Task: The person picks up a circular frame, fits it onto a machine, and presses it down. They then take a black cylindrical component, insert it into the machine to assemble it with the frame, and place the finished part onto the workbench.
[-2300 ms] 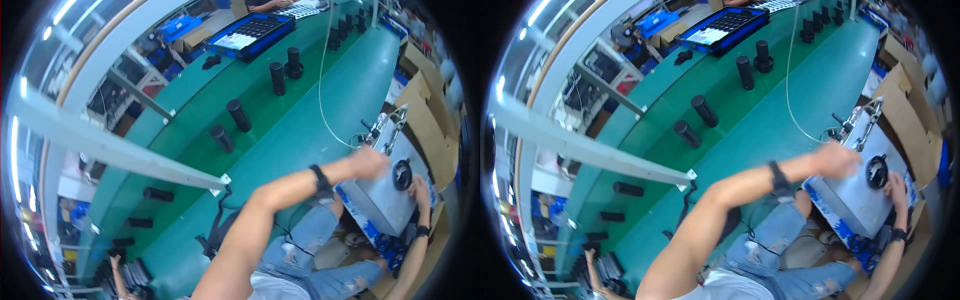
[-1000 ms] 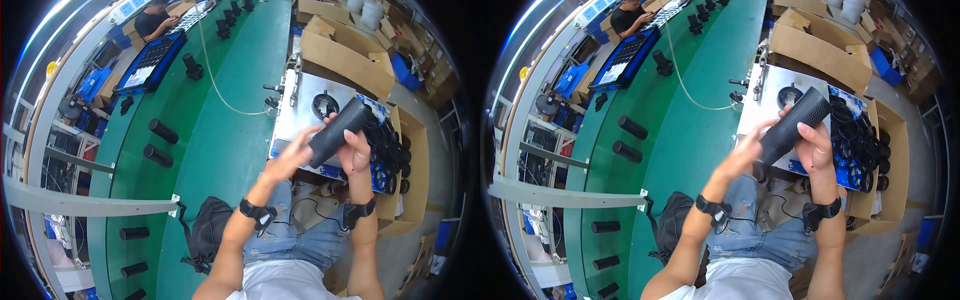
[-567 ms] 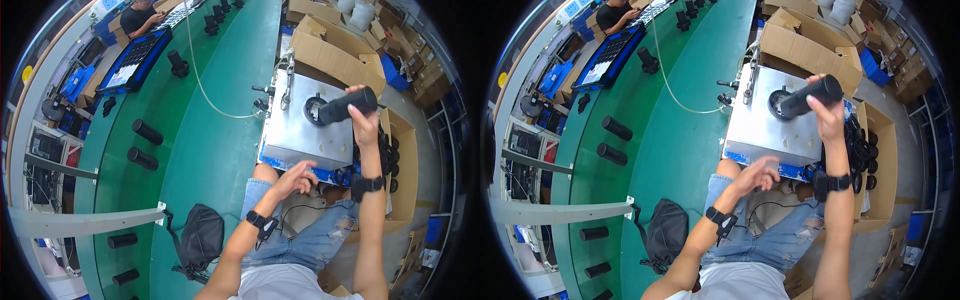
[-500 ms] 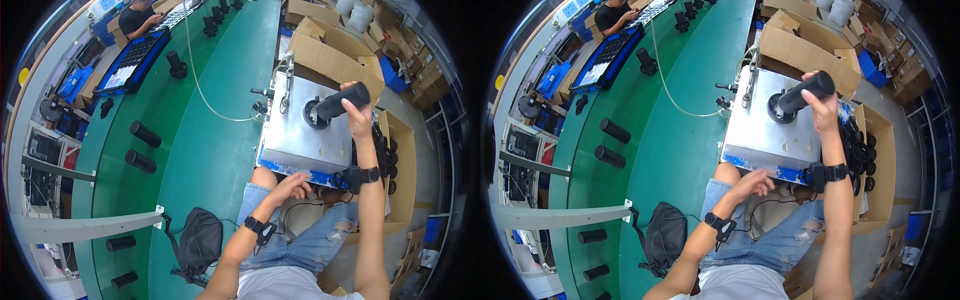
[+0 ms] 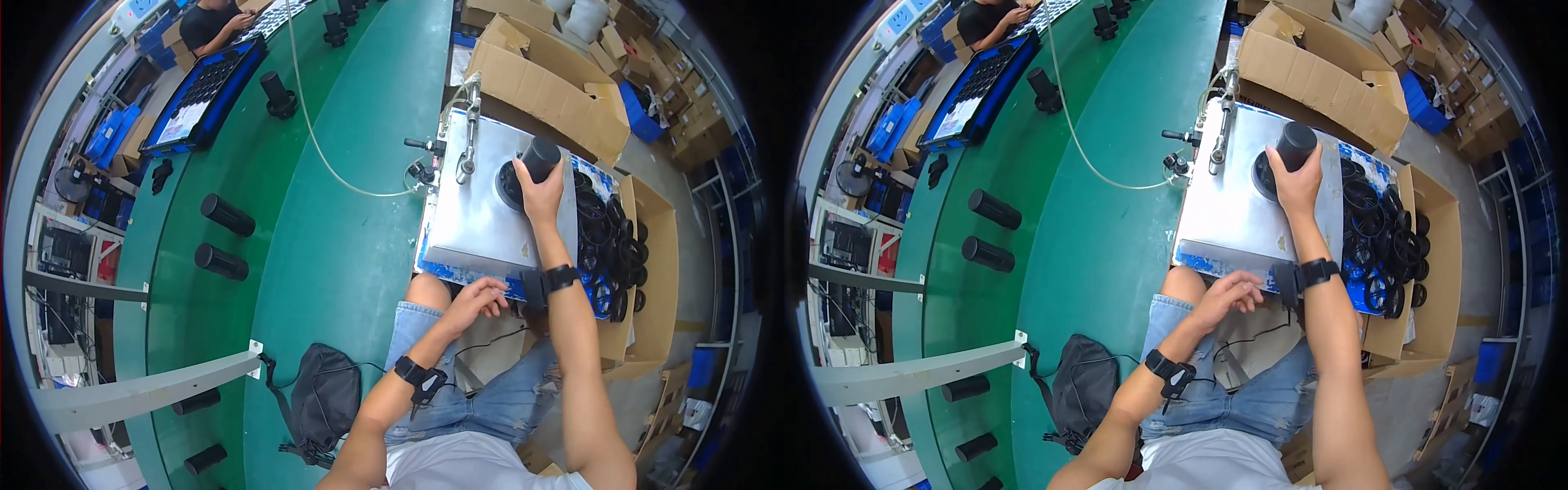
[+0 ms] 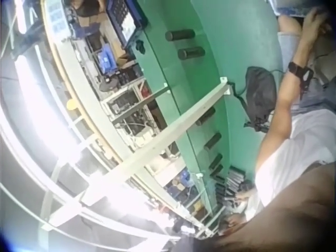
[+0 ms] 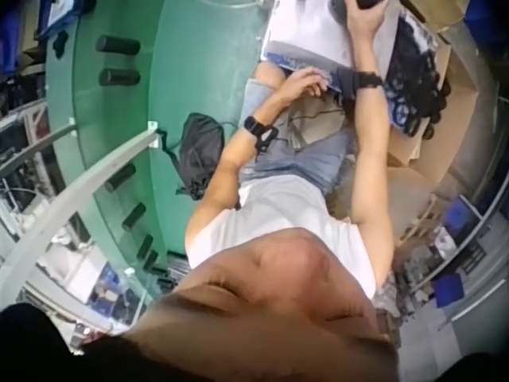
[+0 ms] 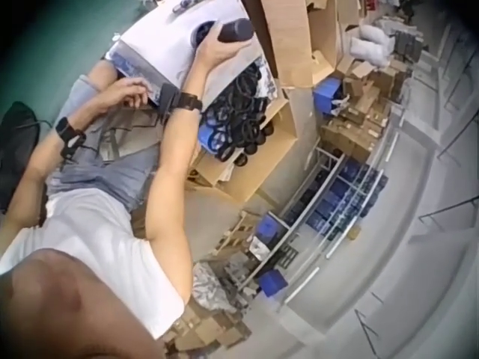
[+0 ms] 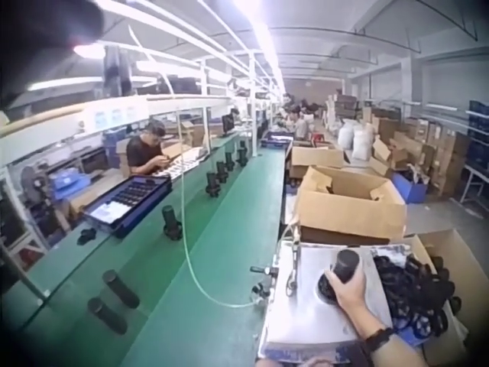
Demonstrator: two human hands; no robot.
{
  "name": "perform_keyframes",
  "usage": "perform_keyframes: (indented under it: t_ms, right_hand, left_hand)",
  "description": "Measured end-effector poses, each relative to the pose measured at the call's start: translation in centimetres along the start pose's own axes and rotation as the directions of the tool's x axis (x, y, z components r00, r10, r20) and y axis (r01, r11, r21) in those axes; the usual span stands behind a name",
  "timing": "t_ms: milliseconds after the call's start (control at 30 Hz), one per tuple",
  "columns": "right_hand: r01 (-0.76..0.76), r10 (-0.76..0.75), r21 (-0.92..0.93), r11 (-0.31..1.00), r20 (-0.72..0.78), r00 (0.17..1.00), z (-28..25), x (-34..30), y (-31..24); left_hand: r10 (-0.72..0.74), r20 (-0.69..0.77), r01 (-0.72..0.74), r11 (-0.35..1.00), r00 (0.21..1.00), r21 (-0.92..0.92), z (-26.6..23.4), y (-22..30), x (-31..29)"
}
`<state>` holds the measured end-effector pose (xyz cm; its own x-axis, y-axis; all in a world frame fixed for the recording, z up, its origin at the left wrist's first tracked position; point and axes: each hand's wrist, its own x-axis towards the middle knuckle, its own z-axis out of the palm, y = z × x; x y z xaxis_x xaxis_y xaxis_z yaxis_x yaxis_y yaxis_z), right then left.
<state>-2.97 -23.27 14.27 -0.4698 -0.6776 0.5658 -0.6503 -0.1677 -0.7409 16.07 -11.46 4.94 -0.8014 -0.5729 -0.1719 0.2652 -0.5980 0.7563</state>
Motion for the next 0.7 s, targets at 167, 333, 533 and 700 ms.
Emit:
perform_keyframes:
  t_ms: [167, 333, 533, 700]
  right_hand:
    - [-0.067, 0.066, 0.056, 0.996, 0.012, 0.998, -0.8, -0.3, 1.1]
    - [-0.143, 0.025, 0.329, 0.933, 0.338, 0.941, -2.5, 3.6, -2.0]
    - [-0.053, -0.031, 0.498, 0.866, 0.158, 0.987, -1.2, 3.4, 1.1]
    - [-0.012, -0.047, 0.463, 0.887, 0.117, 0.992, -0.5, 2.9, 0.9]
  left_hand:
    - [0.094, -0.027, -0.094, 0.995, 0.995, -0.018, -0.2, 1.7, -1.7]
    - [0.137, -0.112, -0.154, 0.975, 0.984, -0.16, -2.7, 2.3, -4.0]
    - [0.523, -0.37, -0.514, 0.848, 0.768, 0.131, -3.5, 10.0, -1.7]
    - [0.905, -0.111, -0.141, 0.183, 0.412, 0.973, -9.3, 21.1, 9.3]
